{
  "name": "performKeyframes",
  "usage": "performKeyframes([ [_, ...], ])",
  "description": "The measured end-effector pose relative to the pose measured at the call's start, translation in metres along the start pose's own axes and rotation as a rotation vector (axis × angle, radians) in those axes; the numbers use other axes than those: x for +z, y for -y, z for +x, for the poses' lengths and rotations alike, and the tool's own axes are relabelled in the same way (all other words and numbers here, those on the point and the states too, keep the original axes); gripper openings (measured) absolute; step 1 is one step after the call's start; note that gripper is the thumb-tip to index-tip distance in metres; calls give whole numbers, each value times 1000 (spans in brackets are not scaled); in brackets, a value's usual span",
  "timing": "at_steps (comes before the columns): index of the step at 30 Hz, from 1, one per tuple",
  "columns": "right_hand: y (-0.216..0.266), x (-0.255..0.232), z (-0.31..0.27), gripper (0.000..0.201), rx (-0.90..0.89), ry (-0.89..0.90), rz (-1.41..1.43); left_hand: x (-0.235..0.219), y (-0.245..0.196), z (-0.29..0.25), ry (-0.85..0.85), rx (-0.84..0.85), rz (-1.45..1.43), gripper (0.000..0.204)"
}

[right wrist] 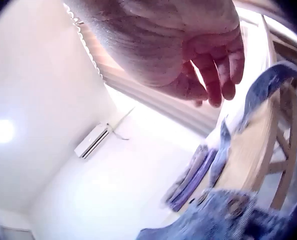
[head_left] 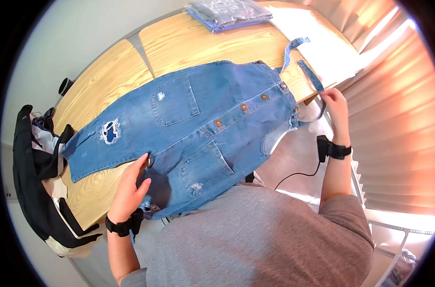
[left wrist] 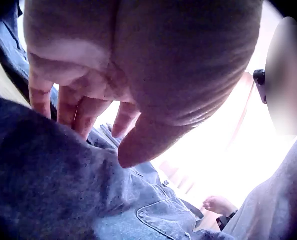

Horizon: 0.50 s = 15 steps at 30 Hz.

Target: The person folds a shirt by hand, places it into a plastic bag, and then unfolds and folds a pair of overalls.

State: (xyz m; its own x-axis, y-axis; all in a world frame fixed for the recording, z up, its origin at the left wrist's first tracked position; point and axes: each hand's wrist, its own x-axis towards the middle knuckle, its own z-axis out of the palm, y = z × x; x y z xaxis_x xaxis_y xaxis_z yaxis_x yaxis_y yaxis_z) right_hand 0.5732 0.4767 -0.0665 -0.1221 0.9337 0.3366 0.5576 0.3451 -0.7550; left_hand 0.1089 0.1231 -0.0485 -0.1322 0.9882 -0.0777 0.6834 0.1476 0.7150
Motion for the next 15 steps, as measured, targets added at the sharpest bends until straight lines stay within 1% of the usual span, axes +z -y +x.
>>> performKeyframes([
  [2, 35, 30, -1, 20, 51, 255, 88, 4, -8, 11, -19, -49, -68, 60],
  [4, 42, 59, 0, 31, 194, 460, 164, 9, -4, 19, -37, -66, -78, 62],
  [5, 40, 67, 6, 47, 206, 459, 85, 12, -4, 21, -82, -134, -141, 62],
  [6, 44, 71, 12, 47, 201, 477, 94, 15, -2, 23, -130, -209, -204, 62],
  [7, 50, 73, 18, 51, 225, 498, -65, 21, 6, 23, -161, -235, -308, 66],
  [8, 51, 77, 23, 55, 246, 522, -222, 22, 4, 24, -175, -264, -302, 66],
  [9, 36, 82, 31, 65, 254, 517, -129, 24, -1, 26, -177, -332, -391, 68],
  [10, 46, 84, 31, 52, 212, 502, -201, 26, -4, 28, -184, -399, -481, 71],
  [11, 59, 79, 33, 44, 313, 605, -184, 28, -3, 28, -206, -428, -477, 71],
  [12, 73, 76, 32, 36, 414, 706, -171, 30, -2, 29, -206, -410, -445, 73],
  [13, 65, 77, 31, 30, 381, 716, -49, 31, -1, 29, -202, -387, -412, 75],
  [14, 57, 77, 30, 25, 352, 719, 74, 31, -2, 28, -218, -403, -410, 75],
  [15, 63, 73, 27, 34, 368, 731, 135, 32, -3, 28, -205, -357, -333, 76],
])
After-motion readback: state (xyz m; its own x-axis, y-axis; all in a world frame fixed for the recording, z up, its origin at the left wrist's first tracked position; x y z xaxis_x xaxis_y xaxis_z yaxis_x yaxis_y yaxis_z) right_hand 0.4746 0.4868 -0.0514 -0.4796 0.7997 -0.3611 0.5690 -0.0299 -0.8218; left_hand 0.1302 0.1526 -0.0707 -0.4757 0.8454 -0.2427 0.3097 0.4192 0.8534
